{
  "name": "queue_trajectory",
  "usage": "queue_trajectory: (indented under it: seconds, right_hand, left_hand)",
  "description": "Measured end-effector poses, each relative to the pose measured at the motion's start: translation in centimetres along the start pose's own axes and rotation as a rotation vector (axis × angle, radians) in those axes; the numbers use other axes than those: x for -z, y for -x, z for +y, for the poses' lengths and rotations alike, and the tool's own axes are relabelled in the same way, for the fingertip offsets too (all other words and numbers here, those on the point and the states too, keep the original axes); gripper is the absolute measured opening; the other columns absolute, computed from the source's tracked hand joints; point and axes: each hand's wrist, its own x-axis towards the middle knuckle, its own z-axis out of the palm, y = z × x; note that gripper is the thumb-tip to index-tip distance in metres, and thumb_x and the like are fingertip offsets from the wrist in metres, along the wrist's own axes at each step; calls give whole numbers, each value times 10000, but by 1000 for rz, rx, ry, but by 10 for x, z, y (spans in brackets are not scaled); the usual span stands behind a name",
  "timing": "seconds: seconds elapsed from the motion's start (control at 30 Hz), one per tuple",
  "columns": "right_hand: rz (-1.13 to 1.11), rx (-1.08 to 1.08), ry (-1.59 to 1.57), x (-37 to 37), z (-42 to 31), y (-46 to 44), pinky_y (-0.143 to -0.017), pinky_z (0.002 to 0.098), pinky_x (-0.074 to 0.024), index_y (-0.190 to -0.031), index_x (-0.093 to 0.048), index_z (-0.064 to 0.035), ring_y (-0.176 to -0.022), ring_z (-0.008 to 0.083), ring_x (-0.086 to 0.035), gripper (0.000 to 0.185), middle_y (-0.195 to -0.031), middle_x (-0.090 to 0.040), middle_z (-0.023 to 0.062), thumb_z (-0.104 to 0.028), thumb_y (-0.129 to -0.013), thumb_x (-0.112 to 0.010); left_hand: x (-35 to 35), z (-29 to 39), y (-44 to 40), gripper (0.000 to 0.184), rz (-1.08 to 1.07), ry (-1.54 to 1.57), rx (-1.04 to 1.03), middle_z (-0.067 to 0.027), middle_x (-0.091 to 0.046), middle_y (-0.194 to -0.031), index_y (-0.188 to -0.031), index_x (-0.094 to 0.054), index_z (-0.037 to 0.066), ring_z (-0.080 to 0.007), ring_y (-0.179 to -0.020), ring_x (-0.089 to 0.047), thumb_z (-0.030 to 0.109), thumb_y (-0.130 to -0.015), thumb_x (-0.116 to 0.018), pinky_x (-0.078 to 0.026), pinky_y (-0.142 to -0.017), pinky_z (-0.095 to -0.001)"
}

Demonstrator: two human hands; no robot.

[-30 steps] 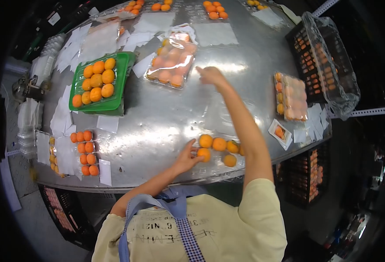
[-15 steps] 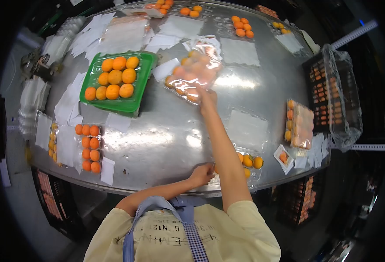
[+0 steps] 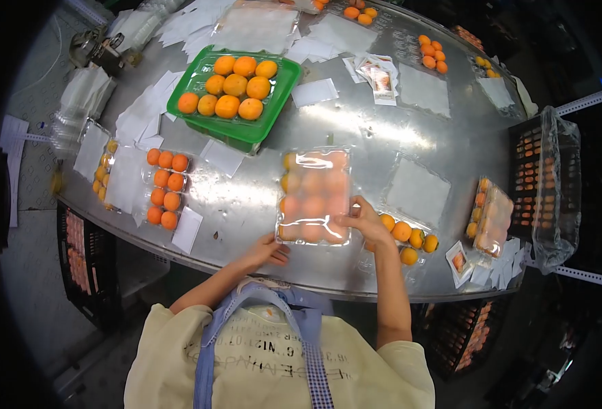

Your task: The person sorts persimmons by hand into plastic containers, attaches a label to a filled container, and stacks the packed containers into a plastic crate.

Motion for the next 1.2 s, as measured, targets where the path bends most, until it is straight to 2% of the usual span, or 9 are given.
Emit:
queue_trajectory:
  seconds: [0.07,0.17,0.23,0.37,0.43,0.57,0.7,1.13,1.2]
  right_hand:
    - [-64,-28,95,-15,-5,-2,-875,311,-449,-1224,-436,9,-946,184,-604,628,-1003,-643,145,-126,-709,-769]
    - [-250,-21,229,-21,-15,-22,-889,310,-434,-1287,-413,-15,-972,181,-587,665,-1034,-628,139,-122,-717,-738]
    - [-383,10,280,-20,-9,-43,-906,338,-442,-1268,-471,-37,-989,219,-602,594,-1077,-630,156,-174,-745,-719]
    - [-44,438,1013,-70,-35,-32,-942,416,-453,-1251,-531,-35,-1141,340,-549,564,-1239,-573,168,-255,-766,-715]
    - [-141,793,1105,-110,-34,-28,-977,440,-413,-1240,-545,-55,-1154,342,-529,589,-1251,-556,168,-282,-731,-737]
    - [-149,1019,1266,-202,-5,-16,-1033,491,-317,-1186,-596,-160,-1245,331,-437,522,-1286,-528,127,-233,-689,-734]
    - [14,1080,1402,-231,34,-52,-1069,586,-218,-1241,-579,-181,-1295,321,-388,495,-1327,-507,106,-139,-751,-636]
    - [43,937,1584,-262,1,-53,-947,577,-306,-925,-598,-69,-958,299,-493,328,-967,-550,87,-242,-669,-709]
    - [75,959,1640,-262,6,-54,-935,583,-309,-920,-596,-68,-966,303,-491,366,-972,-551,97,-257,-637,-731]
  left_hand:
    - [13,-11,26,298,155,160,-29,-161,-614,-987,-1204,-537,-20,-248,-706,-665,138,-961,-468,-589,-615,-347]
    - [38,-14,48,334,-164,28,142,-171,-605,-1000,-1268,-473,6,-268,-744,-671,131,-959,-462,-593,-623,-350]
    - [49,-14,60,359,29,40,37,-179,-582,-1064,-1301,-423,1,-280,-793,-674,153,-977,-446,-594,-656,-352]
    - [61,-10,52,380,349,216,-257,-192,-545,-1147,-1322,-388,-21,-273,-832,-670,122,-974,-445,-595,-679,-349]
    - [66,-7,44,323,404,330,-318,-166,-538,-1150,-1283,-420,5,-264,-887,-665,121,-983,-447,-592,-727,-347]
    - [73,-3,39,283,358,369,-441,-122,-629,-987,-1217,-470,-21,-235,-848,-672,97,-962,-496,-594,-732,-341]
    - [87,-11,28,188,354,446,-503,-127,-637,-952,-1108,-522,-16,-234,-822,-675,83,-948,-530,-597,-706,-351]
    - [111,-1,5,223,214,331,-448,-127,-643,-937,-1033,-586,-17,-183,-836,-651,47,-830,-651,-564,-680,-287]
    - [105,-10,-12,200,369,180,-531,-133,-662,-909,-951,-602,-25,-191,-838,-645,52,-782,-678,-526,-713,-309]
